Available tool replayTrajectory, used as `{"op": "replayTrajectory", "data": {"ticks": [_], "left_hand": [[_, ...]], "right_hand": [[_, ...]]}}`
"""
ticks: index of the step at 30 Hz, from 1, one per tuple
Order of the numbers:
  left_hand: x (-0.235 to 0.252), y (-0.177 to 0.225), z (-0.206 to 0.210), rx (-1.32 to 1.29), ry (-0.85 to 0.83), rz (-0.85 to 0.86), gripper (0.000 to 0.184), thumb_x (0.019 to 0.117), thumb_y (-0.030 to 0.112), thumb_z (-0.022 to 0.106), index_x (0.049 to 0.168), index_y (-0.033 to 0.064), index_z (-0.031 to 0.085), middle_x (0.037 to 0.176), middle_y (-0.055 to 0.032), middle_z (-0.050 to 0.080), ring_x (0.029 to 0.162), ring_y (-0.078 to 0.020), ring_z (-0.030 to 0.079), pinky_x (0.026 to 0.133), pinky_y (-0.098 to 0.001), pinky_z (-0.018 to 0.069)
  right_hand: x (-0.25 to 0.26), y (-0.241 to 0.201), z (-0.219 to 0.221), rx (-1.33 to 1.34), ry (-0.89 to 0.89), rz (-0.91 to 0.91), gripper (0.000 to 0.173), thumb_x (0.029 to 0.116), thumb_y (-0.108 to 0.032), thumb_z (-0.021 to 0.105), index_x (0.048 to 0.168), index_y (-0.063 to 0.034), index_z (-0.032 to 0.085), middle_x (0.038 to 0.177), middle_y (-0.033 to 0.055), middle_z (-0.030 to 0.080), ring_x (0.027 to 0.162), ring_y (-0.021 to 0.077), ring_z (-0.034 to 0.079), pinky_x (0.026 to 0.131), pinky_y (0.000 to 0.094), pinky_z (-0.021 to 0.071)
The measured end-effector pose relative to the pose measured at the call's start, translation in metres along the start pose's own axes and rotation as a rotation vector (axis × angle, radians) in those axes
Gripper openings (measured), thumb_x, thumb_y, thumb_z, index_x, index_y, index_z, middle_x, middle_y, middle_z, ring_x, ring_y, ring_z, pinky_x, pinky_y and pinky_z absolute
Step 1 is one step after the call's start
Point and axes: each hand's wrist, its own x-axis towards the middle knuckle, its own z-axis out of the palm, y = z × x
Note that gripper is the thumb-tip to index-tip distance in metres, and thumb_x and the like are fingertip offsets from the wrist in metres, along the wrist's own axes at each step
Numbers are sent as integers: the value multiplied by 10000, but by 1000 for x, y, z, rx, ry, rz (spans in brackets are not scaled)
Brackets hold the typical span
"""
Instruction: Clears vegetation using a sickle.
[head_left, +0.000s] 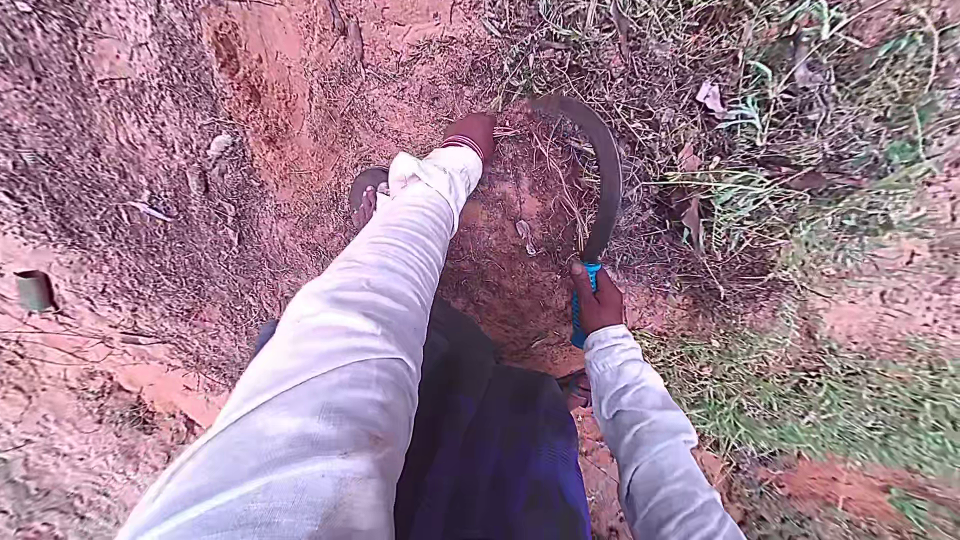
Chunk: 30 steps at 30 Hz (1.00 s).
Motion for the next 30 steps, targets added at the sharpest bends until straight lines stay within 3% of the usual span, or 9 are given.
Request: {"op": "replayTrajectory", "data": {"ticks": [3, 5, 8, 12, 14, 22, 24, 28, 30], "left_hand": [[-2, -7, -5, -37, 17, -22, 439, 1005, 43, 579, 1442, 15, 559, 1435, -312, 560, 1361, -503, 521, 1079, -700, 415], [3, -7, -10, -18, 7, -30, 397, 1014, 81, 590, 1398, -22, 586, 1422, -326, 563, 1364, -502, 518, 1099, -688, 405], [3, -1, -19, 50, -47, -22, 392, 1076, 151, 533, 1408, -55, 559, 1462, -330, 526, 1405, -495, 479, 1131, -668, 380], [-11, -2, -7, 9, -79, -20, 383, 1044, 112, 568, 1386, -59, 581, 1437, -330, 548, 1388, -492, 497, 1129, -660, 389], [-10, -5, -3, -23, -92, -15, 414, 1105, 207, 497, 1421, -54, 551, 1459, -329, 532, 1412, -481, 479, 1159, -631, 370], [6, -15, -27, 24, -84, -6, 435, 1117, 226, 467, 1395, -101, 543, 1459, -356, 513, 1422, -490, 462, 1166, -636, 351], [6, -8, -30, 106, -69, 10, 406, 1104, 185, 485, 1385, -101, 551, 1451, -352, 523, 1407, -499, 475, 1143, -655, 369], [0, 12, -40, 131, 32, -123, 394, 1002, 68, 605, 1345, -122, 572, 1444, -340, 534, 1384, -498, 496, 1095, -679, 409], [-2, 4, -60, 164, 76, -181, 426, 994, 63, 611, 1377, -113, 550, 1469, -337, 511, 1409, -494, 471, 1116, -666, 398]], "right_hand": [[52, -9, 11, -205, -146, 107, 525, 1103, -382, 455, 1338, 80, 540, 922, 240, 664, 753, 326, 671, 782, 489, 553], [53, -3, 22, -230, -185, 166, 544, 1102, -388, 453, 1373, 80, 517, 1017, 277, 664, 852, 363, 678, 854, 512, 534], [27, -13, 38, -153, -175, 220, 521, 1110, -369, 438, 1382, 69, 510, 1006, 242, 658, 825, 307, 666, 829, 460, 535], [-7, -41, 51, -34, -159, 292, 522, 1112, -374, 428, 1411, 46, 508, 997, 236, 672, 813, 314, 673, 810, 476, 537], [-14, -46, 51, -16, -136, 288, 525, 1105, -401, 440, 1395, 29, 522, 903, 186, 660, 715, 271, 653, 732, 449, 548], [33, -48, 36, -261, -219, 292, 548, 1100, -400, 455, 1350, 81, 534, 1068, 261, 665, 916, 336, 683, 895, 490, 519], [38, -44, 40, -259, -228, 306, 552, 1095, -424, 457, 1325, 70, 549, 1029, 243, 666, 881, 325, 681, 870, 483, 530], [-15, -39, 57, -93, -229, 346, 504, 1116, -372, 419, 1385, 44, 512, 954, 192, 657, 765, 278, 671, 766, 441, 558], [-85, -9, 70, -38, -178, 387, 539, 1086, -394, 501, 1361, 68, 548, 898, 232, 691, 745, 342, 691, 757, 520, 556]]}}
